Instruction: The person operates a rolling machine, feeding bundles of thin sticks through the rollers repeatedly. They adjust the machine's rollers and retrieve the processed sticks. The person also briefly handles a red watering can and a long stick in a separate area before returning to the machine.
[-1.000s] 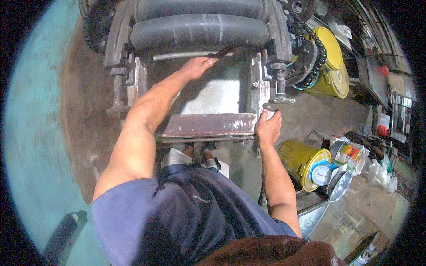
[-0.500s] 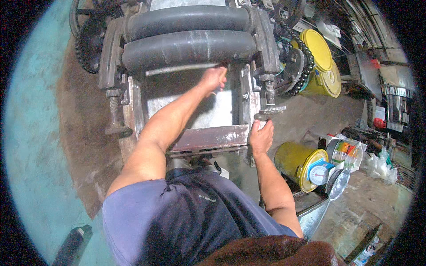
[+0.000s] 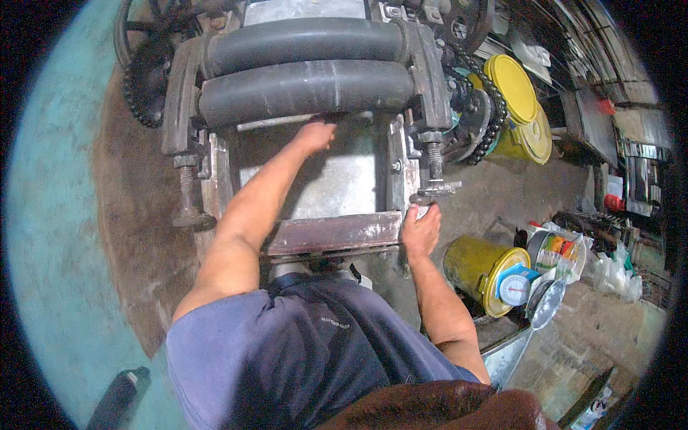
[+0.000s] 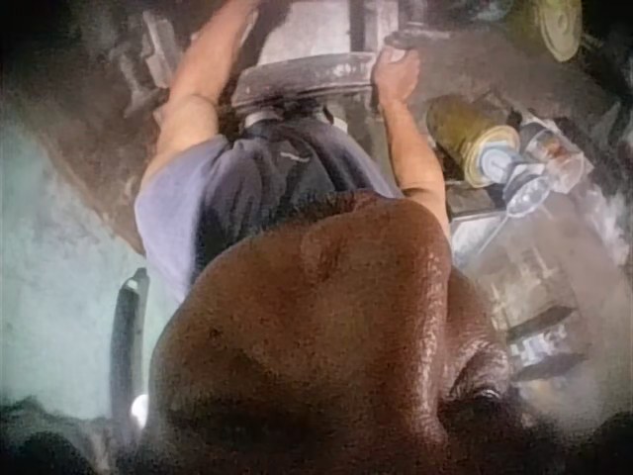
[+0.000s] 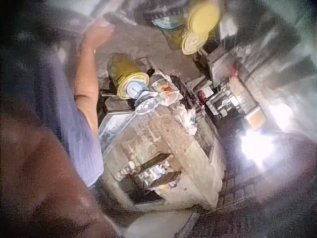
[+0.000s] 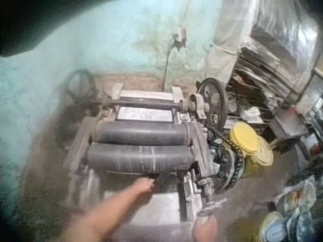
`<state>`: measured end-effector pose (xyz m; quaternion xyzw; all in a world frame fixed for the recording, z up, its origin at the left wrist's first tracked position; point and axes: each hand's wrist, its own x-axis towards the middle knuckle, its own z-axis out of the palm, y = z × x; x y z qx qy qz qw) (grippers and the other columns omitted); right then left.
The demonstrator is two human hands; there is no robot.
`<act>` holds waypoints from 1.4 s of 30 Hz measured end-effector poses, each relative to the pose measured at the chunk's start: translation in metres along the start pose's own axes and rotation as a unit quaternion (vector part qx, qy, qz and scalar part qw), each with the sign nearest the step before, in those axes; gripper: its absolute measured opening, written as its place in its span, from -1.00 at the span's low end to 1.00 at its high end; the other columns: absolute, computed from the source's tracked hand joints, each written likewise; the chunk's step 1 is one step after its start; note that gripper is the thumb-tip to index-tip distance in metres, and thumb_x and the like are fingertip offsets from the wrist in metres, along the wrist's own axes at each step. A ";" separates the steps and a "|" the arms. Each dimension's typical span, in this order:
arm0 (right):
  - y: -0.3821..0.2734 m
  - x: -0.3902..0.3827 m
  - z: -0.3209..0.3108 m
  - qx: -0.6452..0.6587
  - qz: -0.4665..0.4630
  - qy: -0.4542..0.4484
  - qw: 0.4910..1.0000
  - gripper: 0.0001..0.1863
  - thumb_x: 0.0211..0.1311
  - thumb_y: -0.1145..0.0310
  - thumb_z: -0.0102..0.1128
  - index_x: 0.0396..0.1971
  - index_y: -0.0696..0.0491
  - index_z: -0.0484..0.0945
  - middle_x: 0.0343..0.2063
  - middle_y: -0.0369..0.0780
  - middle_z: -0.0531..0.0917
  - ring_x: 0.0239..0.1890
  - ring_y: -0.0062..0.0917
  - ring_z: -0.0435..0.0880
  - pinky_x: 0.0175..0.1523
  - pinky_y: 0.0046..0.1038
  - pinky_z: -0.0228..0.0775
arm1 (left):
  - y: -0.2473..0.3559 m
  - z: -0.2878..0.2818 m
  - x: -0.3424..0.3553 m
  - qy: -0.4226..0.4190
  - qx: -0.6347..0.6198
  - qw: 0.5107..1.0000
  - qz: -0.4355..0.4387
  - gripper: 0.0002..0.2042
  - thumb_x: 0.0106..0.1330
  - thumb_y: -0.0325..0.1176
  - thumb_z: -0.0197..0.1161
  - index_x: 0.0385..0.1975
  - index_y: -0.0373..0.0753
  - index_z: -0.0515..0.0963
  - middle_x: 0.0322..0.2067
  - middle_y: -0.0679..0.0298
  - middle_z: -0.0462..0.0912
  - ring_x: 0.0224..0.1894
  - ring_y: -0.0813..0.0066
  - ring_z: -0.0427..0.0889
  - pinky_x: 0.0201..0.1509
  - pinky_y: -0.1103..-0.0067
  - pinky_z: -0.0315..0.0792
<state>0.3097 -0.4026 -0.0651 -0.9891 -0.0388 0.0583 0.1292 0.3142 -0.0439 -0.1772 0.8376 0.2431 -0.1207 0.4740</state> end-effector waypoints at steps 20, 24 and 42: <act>-0.002 0.000 -0.001 0.002 -0.021 0.013 1.000 -0.36 0.38 -0.05 0.07 0.17 0.23 0.39 0.05 0.16 0.56 0.13 0.09 0.53 0.19 0.04 0.37 | 0.037 -0.027 -0.032 0.062 0.110 0.991 0.054 -0.46 0.51 0.06 -0.04 0.08 -0.29 0.63 0.05 -0.12 0.66 0.13 -0.17 0.62 0.24 0.13 0.46; -0.005 -0.001 -0.005 0.002 -0.006 0.010 1.000 -0.35 0.38 -0.04 0.08 0.18 0.25 0.40 0.06 0.15 0.57 0.14 0.08 0.54 0.21 0.02 0.38 | 0.055 -0.027 -0.036 0.089 0.111 0.989 -0.041 -0.47 0.50 0.04 -0.05 0.04 -0.32 0.65 0.07 -0.17 0.64 0.15 -0.21 0.60 0.26 0.12 0.44; -0.005 -0.002 -0.003 0.006 -0.007 0.010 1.000 -0.34 0.34 -0.07 0.11 0.15 0.23 0.43 0.05 0.13 0.58 0.11 0.07 0.57 0.19 0.03 0.39 | 0.082 -0.025 -0.039 0.078 0.142 0.987 -0.014 -0.54 0.56 -0.03 -0.08 0.03 -0.22 0.67 -0.01 -0.15 0.67 0.07 -0.13 0.66 0.22 0.11 0.49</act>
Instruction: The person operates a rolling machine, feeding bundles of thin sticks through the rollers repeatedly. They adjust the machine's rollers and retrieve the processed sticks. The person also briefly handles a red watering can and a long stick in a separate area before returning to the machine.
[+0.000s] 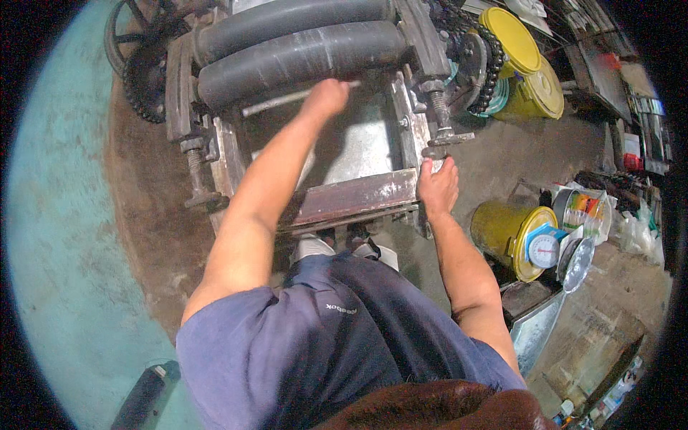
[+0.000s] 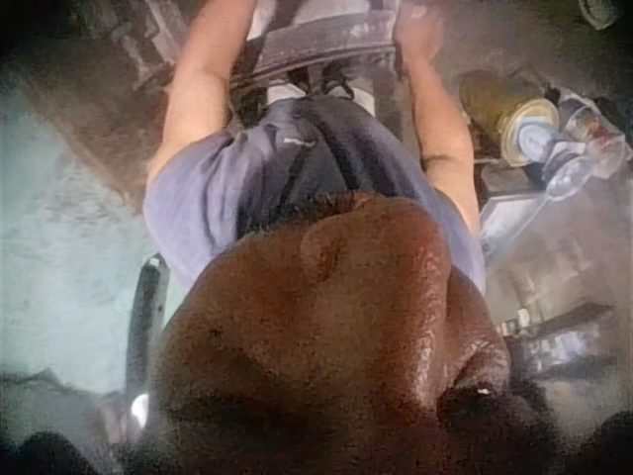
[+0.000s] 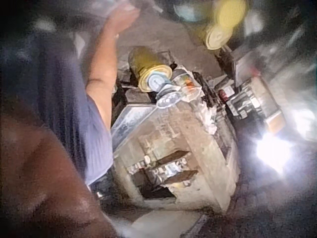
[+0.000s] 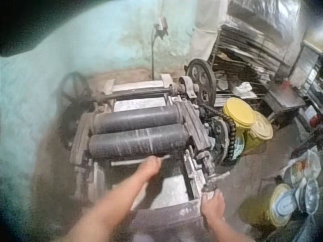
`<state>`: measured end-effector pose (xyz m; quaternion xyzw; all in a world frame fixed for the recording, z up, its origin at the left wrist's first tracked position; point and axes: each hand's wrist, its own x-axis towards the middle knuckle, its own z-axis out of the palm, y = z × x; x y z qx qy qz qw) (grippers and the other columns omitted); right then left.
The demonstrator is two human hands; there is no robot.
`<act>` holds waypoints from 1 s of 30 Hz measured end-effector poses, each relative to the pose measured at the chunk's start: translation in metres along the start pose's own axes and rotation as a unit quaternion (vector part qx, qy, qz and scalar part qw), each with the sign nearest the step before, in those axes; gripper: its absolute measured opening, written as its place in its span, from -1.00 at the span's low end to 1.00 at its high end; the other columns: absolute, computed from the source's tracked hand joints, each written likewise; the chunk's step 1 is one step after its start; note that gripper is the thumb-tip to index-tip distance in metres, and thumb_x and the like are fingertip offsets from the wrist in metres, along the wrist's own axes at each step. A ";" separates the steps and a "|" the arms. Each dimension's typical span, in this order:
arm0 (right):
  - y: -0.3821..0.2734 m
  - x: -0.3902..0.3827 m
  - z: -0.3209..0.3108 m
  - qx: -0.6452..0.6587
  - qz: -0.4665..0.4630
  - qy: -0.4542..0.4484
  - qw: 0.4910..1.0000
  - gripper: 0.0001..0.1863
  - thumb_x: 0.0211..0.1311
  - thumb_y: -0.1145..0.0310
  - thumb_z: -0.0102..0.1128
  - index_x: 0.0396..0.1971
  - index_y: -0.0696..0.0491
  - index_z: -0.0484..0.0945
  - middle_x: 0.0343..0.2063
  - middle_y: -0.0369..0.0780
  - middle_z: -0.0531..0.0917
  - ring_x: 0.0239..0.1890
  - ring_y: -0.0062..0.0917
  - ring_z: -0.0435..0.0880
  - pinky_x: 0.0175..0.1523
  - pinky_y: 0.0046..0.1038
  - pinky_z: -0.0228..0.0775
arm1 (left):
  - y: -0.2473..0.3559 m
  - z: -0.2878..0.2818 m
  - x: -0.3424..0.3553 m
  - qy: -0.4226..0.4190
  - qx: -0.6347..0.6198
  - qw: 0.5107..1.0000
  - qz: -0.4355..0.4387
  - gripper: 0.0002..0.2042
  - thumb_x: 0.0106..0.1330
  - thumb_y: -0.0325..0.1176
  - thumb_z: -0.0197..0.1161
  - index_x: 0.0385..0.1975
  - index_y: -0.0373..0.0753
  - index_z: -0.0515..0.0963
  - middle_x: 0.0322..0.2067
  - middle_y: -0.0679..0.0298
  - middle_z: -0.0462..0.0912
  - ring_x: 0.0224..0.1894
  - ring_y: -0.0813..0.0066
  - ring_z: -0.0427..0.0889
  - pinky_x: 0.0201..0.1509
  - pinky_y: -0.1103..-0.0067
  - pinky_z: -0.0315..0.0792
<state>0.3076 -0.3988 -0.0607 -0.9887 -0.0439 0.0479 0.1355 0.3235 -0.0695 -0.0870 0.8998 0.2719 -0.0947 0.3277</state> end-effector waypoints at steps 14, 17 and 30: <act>0.005 0.004 -0.002 -0.012 0.012 -0.002 1.000 -0.29 0.32 -0.07 0.13 0.23 0.23 0.41 0.11 0.09 0.57 0.15 -0.01 0.57 0.23 -0.04 0.41 | 0.046 0.058 0.007 0.110 -0.154 0.970 0.152 -0.52 0.52 -0.02 0.02 0.05 -0.35 0.61 0.00 -0.31 0.61 0.12 -0.23 0.60 0.22 0.05 0.44; 0.008 0.004 -0.004 0.002 0.025 -0.012 1.000 -0.28 0.32 -0.07 0.13 0.25 0.22 0.41 0.11 0.08 0.57 0.15 -0.01 0.57 0.22 -0.03 0.41 | 0.049 0.045 -0.014 0.069 -0.099 0.983 0.137 -0.56 0.52 -0.07 0.02 0.03 -0.36 0.60 0.02 -0.26 0.62 0.08 -0.25 0.61 0.17 0.02 0.46; 0.009 0.006 -0.006 0.011 0.052 -0.031 0.998 -0.32 0.31 -0.10 0.16 0.22 0.13 0.43 0.14 0.02 0.55 0.20 -0.07 0.53 0.25 0.00 0.36 | 0.050 0.037 0.027 0.090 -0.044 0.995 -0.014 -0.51 0.48 -0.03 0.09 -0.27 -0.44 0.69 -0.26 -0.25 0.72 -0.10 -0.20 0.72 0.08 0.14 0.51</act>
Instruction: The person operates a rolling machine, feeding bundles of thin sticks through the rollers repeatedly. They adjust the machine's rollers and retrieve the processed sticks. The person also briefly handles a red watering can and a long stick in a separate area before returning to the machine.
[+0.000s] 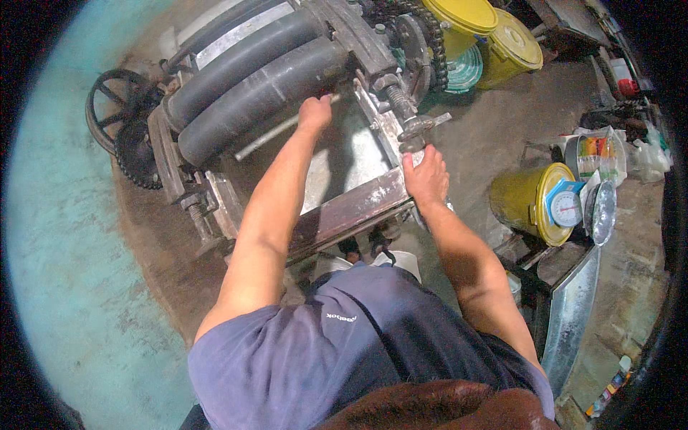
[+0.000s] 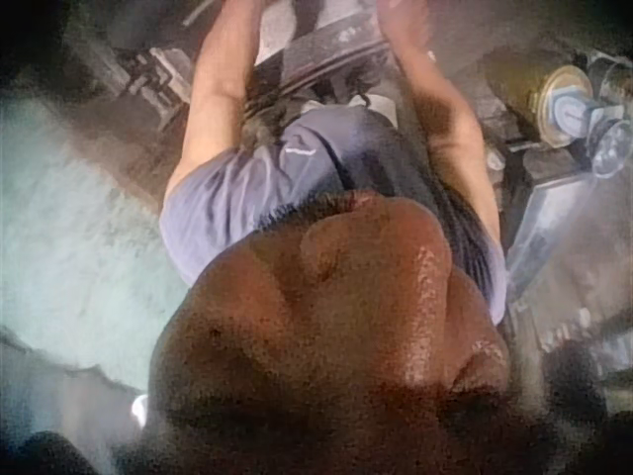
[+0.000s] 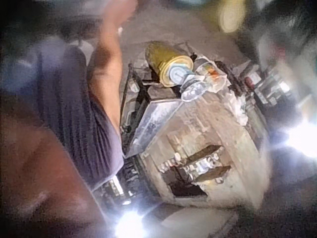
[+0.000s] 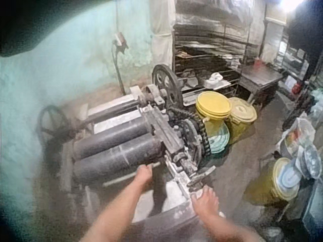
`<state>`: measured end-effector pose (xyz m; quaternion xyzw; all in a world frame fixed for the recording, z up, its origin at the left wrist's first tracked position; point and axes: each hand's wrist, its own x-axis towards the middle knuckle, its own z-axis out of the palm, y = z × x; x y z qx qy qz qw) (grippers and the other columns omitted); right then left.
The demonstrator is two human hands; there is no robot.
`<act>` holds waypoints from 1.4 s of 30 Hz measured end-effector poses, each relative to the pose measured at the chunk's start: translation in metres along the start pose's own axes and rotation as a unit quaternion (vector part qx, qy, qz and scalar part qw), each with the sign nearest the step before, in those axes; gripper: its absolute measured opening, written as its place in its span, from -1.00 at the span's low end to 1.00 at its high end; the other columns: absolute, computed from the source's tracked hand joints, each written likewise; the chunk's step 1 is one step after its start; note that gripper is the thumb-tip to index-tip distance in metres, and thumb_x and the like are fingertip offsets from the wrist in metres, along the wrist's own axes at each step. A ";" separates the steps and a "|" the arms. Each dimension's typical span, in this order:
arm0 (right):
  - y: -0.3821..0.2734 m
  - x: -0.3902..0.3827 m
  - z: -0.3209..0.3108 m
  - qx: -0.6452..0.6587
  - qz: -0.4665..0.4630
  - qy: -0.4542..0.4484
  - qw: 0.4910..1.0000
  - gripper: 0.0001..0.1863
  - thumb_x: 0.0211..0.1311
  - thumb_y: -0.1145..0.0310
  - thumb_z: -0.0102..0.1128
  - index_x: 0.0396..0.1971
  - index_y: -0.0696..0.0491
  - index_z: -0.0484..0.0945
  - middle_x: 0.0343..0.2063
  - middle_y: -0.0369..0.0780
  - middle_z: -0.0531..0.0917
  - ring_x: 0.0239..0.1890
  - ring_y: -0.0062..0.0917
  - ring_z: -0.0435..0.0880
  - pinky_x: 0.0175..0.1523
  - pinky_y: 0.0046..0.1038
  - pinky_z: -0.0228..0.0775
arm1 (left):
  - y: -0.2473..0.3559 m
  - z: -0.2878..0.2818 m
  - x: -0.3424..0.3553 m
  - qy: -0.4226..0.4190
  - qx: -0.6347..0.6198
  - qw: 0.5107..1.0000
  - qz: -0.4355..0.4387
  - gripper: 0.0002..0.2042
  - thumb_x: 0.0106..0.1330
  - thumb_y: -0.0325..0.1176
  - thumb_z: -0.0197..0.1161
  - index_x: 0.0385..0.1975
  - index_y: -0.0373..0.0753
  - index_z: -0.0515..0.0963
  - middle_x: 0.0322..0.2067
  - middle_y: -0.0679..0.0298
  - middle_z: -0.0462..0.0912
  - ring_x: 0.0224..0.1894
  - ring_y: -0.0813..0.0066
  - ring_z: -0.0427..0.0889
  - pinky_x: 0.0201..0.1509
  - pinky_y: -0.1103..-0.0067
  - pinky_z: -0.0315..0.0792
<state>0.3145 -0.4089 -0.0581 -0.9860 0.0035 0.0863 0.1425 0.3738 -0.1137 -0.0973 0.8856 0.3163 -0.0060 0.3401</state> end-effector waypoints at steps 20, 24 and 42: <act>0.000 -0.004 0.004 0.017 -0.028 0.043 0.999 -0.35 0.30 -0.12 0.17 0.15 0.12 0.47 0.07 0.01 0.59 0.13 -0.05 0.57 0.20 0.01 0.39 | -0.045 -0.032 -0.084 -0.169 -0.233 0.957 -0.032 -0.62 0.55 0.00 0.05 -0.10 -0.24 0.53 -0.53 0.27 0.58 -0.59 0.49 0.56 -0.54 0.47 0.45; 0.004 -0.001 0.010 0.011 -0.021 0.048 0.999 -0.34 0.31 -0.13 0.15 0.17 0.12 0.45 0.08 0.02 0.59 0.14 -0.04 0.57 0.21 0.02 0.39 | -0.078 -0.057 -0.135 -0.212 -0.095 0.973 -0.002 -0.59 0.54 -0.02 0.06 0.06 -0.26 0.56 -0.50 0.17 0.61 -0.54 0.40 0.62 -0.47 0.38 0.51; -0.007 -0.006 -0.003 0.010 -0.014 0.008 1.000 -0.33 0.35 -0.12 0.07 0.21 0.14 0.42 0.11 0.05 0.57 0.17 0.01 0.54 0.21 0.02 0.38 | -0.064 -0.111 -0.149 -0.338 0.255 0.879 0.218 -0.61 0.51 0.03 0.07 0.18 0.00 0.56 -0.14 -0.05 0.73 -0.05 -0.15 0.69 0.04 0.04 0.55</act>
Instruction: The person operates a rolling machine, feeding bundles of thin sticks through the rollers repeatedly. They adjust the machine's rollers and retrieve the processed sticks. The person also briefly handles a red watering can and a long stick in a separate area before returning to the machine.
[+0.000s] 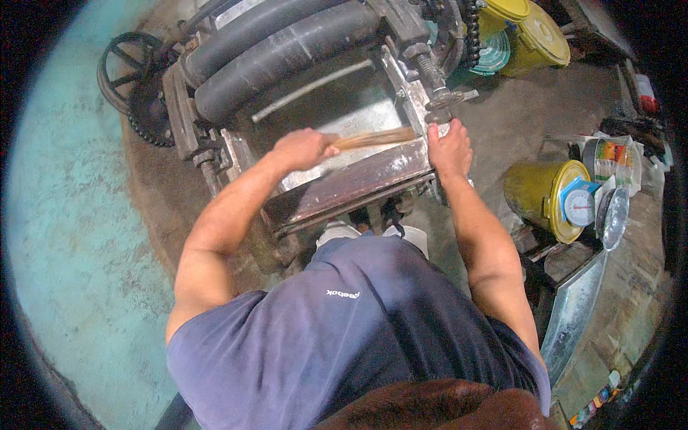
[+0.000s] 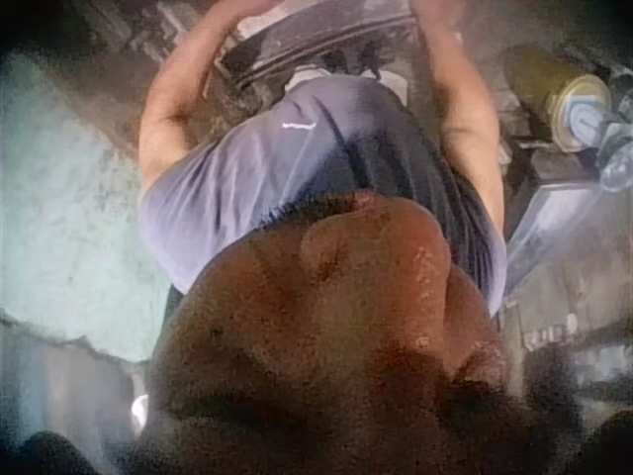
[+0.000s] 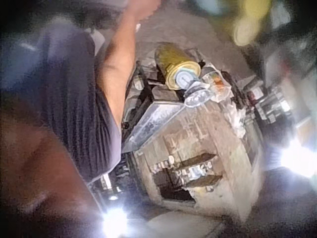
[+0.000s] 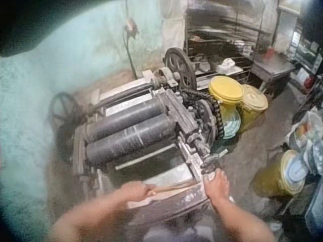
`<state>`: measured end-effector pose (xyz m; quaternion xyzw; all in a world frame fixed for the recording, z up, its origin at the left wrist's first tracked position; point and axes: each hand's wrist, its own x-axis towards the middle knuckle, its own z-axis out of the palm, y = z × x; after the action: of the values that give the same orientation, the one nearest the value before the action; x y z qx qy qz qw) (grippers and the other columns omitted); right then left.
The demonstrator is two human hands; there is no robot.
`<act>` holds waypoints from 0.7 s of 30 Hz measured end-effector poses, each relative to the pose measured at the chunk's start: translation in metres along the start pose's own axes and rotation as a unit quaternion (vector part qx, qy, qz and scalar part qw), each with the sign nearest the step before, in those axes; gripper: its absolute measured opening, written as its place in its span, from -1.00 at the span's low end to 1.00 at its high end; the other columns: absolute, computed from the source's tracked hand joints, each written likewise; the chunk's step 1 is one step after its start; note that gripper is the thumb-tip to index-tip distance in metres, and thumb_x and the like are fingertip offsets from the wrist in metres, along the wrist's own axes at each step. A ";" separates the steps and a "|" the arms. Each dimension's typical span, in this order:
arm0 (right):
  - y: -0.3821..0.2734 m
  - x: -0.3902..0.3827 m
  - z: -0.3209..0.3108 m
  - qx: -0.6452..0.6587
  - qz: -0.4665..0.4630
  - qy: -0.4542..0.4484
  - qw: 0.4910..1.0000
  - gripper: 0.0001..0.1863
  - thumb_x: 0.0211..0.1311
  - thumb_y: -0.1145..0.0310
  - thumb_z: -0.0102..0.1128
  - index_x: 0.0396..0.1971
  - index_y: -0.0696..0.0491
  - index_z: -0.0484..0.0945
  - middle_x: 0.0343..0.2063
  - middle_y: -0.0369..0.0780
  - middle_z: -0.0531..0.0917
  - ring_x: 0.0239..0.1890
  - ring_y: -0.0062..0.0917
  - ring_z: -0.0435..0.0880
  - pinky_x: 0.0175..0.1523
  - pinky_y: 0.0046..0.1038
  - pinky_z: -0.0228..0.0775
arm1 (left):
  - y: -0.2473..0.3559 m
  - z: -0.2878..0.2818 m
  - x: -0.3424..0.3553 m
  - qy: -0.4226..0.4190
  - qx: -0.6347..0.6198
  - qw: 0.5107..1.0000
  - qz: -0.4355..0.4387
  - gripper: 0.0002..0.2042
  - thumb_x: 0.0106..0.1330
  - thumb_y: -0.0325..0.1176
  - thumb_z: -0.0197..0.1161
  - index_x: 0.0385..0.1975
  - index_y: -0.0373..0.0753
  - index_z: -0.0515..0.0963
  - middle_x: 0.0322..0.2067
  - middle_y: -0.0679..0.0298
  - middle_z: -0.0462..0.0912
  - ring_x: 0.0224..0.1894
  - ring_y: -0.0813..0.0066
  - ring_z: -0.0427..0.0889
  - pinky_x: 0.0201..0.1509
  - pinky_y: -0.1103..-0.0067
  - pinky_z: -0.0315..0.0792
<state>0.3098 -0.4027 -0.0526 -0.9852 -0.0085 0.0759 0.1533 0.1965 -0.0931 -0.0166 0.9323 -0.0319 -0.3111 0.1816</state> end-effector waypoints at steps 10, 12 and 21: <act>0.006 0.002 0.008 -0.010 0.005 0.009 1.000 -0.30 0.33 -0.09 0.14 0.29 0.13 0.40 0.16 0.01 0.56 0.23 -0.07 0.54 0.26 -0.02 0.40 | 0.010 0.014 0.001 0.157 -0.306 0.932 -0.114 -0.59 0.53 0.00 0.06 0.09 -0.19 0.59 -0.24 -0.08 0.72 -0.20 -0.04 0.72 -0.07 0.15 0.54; 0.003 0.002 0.006 -0.007 0.005 0.006 1.000 -0.30 0.34 -0.09 0.14 0.27 0.14 0.40 0.15 0.02 0.57 0.22 -0.05 0.54 0.27 -0.03 0.39 | 0.011 0.022 -0.021 0.166 -0.242 0.954 -0.065 -0.59 0.53 0.00 0.09 0.12 -0.16 0.59 -0.22 0.00 0.74 -0.22 0.05 0.74 -0.08 0.18 0.55; 0.000 0.001 0.002 -0.022 -0.003 0.008 1.000 -0.36 0.32 -0.09 0.14 0.13 0.17 0.48 0.07 0.08 0.60 0.13 0.01 0.59 0.21 0.00 0.42 | -0.034 0.036 -0.042 0.287 -0.247 0.914 -0.146 -0.60 0.53 -0.04 0.07 0.11 -0.21 0.56 -0.36 -0.07 0.69 -0.29 -0.03 0.72 -0.18 0.16 0.57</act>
<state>0.3108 -0.4021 -0.0548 -0.9889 -0.0122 0.0677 0.1317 0.1400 -0.0654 -0.0317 0.9014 0.2353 -0.0516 0.3597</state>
